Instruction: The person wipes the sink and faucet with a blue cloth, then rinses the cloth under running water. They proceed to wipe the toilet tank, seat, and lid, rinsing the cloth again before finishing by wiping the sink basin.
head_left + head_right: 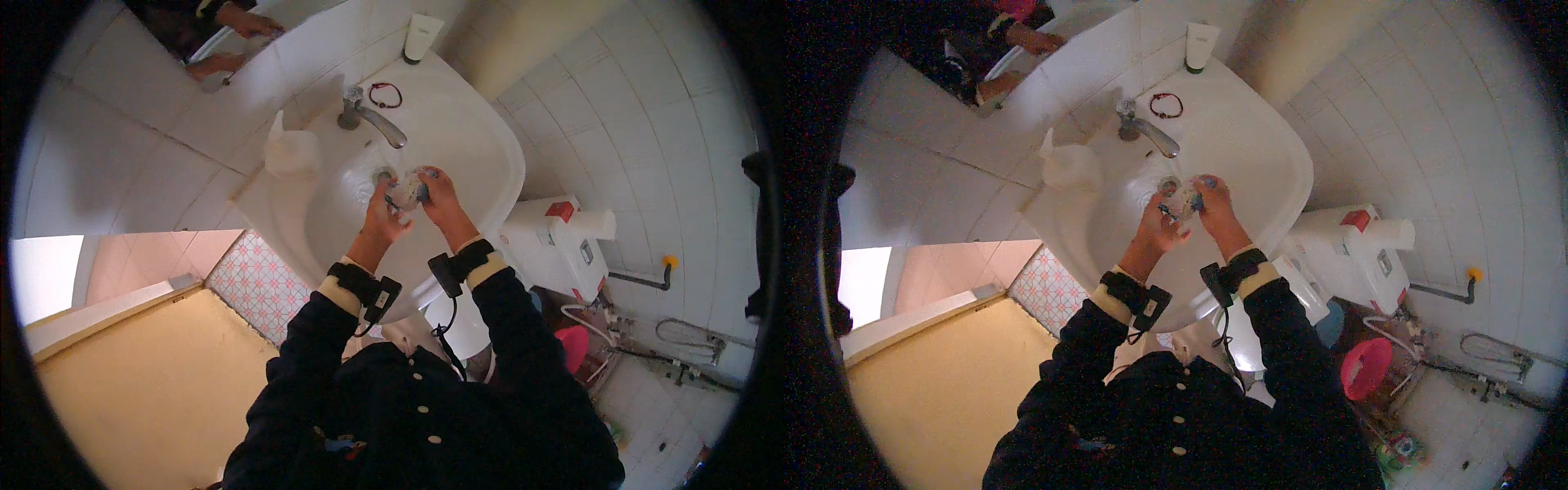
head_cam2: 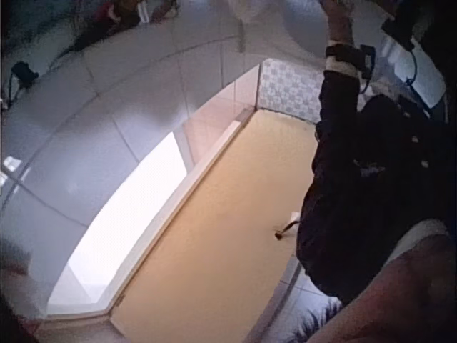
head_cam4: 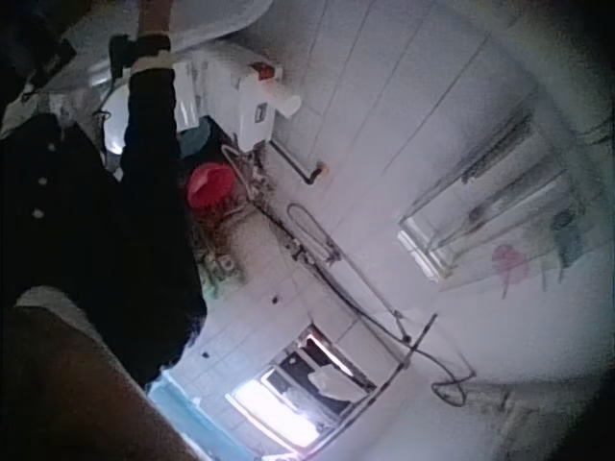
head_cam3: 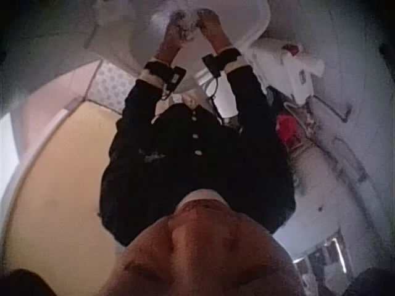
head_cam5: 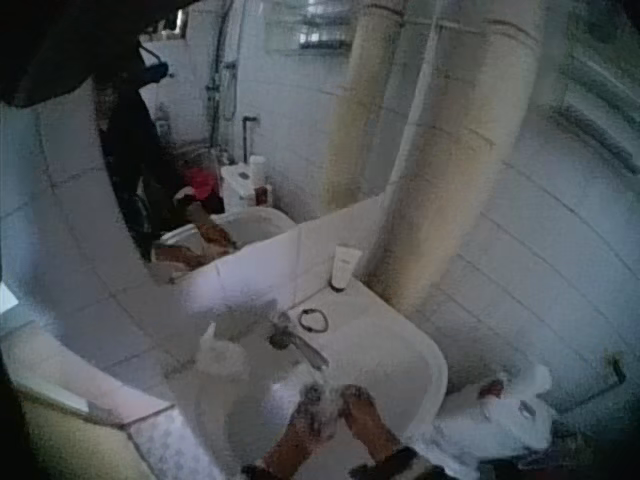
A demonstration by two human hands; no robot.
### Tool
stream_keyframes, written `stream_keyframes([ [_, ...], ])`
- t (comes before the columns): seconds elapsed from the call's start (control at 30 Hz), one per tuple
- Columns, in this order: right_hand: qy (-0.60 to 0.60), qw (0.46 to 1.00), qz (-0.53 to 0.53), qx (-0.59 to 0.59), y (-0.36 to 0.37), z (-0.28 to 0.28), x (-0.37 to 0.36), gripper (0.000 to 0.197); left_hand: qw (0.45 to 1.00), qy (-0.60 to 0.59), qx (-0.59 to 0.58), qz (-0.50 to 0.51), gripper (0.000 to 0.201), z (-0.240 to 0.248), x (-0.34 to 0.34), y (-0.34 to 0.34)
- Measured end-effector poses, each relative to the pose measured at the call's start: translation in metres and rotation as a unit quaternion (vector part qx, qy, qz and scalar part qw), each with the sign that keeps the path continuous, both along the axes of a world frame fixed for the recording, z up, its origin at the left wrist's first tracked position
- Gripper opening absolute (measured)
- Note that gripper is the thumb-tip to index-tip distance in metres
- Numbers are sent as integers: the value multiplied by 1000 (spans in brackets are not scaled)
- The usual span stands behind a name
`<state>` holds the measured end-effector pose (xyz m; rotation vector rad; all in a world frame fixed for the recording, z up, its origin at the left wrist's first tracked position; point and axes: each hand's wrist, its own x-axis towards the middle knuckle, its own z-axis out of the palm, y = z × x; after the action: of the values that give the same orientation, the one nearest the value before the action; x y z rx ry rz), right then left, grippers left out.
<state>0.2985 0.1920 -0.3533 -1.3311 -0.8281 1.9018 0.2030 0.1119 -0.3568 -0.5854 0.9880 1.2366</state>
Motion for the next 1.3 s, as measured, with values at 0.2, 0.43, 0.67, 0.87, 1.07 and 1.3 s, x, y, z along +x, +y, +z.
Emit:
stream_keyframes([
  [0.2, 125, 991, 44, -25, 14, -7, -1, 24, 978, -94, 182, 48, 33, -28, -9, 19],
  [0.43, 101, 986, 95, 93, 29, -26, -18, 25, 963, 44, 218, 154, 23, -42, 1, 55],
  [0.67, -37, 937, 233, 256, -15, -3, -27, 34, 912, 113, 385, 84, 22, -58, -14, 51],
  [0.87, -134, 953, 221, 156, 32, -26, -34, 38, 949, 86, 292, 80, 20, -33, 9, 56],
  [1.07, -192, 931, 234, 206, 8, -34, -30, 38, 950, 99, 277, 104, 27, -34, 0, 52],
  [1.3, -198, 936, 261, 129, 28, -29, -39, 44, 952, 40, 291, 84, 26, -52, 5, 56],
])
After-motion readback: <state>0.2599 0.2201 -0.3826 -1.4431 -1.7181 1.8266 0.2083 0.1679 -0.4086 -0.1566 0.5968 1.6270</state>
